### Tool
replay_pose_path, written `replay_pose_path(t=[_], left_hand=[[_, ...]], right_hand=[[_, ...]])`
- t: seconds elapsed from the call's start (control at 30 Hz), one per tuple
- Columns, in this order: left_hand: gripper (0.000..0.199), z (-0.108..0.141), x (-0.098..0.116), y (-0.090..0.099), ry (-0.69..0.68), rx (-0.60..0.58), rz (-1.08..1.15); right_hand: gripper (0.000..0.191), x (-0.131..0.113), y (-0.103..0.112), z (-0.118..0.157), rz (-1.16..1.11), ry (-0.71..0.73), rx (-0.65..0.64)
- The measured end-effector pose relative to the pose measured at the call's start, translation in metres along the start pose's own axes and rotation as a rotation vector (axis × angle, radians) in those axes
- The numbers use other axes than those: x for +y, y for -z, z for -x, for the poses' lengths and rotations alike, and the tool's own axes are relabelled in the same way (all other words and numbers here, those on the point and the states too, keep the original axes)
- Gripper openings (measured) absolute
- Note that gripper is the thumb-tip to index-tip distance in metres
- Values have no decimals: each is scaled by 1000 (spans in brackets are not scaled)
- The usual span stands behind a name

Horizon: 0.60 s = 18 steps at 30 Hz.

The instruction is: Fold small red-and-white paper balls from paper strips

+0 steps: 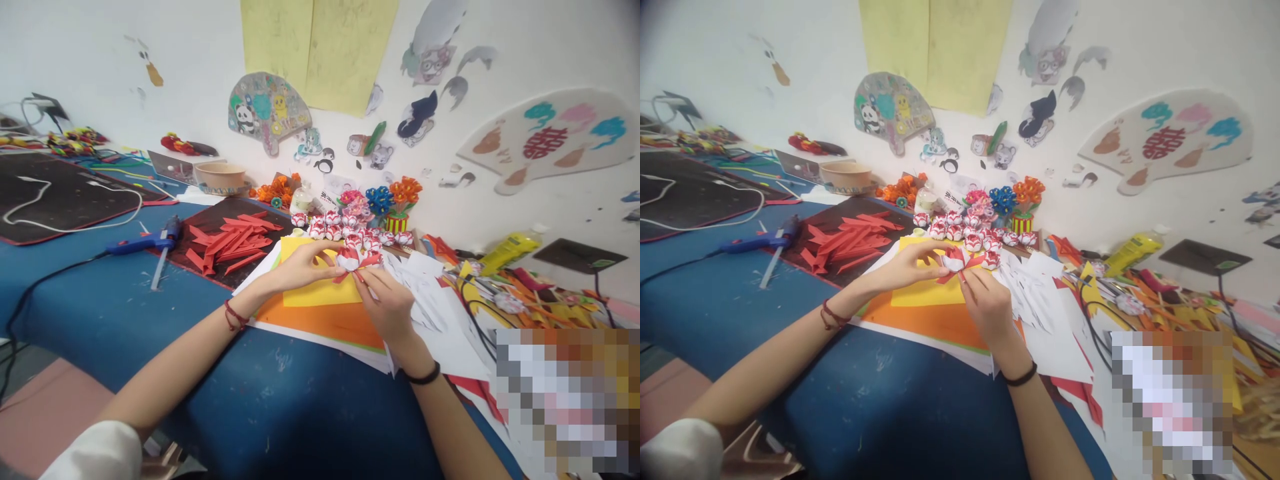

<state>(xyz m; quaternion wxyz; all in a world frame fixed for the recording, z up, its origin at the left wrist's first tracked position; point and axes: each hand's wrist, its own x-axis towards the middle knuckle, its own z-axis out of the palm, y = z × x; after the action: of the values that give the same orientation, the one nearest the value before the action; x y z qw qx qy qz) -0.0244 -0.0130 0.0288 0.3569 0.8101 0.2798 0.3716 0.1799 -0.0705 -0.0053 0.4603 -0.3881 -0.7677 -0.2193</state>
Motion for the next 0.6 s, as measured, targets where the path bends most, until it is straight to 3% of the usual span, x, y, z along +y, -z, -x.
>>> replay_pose_path(t=[0.23, 0.33, 0.6], left_hand=[[40, 2, 0, -9, -209, 143, -241], [40, 4, 1, -10, -230, 151, -317], [47, 7, -3, -6, -285, 101, -409]], right_hand=[[9, 2, -5, -4, -196, -226, -124], [22, 5, -4, -5, -242, -316, -121], [35, 5, 0, -5, -219, -327, -109]])
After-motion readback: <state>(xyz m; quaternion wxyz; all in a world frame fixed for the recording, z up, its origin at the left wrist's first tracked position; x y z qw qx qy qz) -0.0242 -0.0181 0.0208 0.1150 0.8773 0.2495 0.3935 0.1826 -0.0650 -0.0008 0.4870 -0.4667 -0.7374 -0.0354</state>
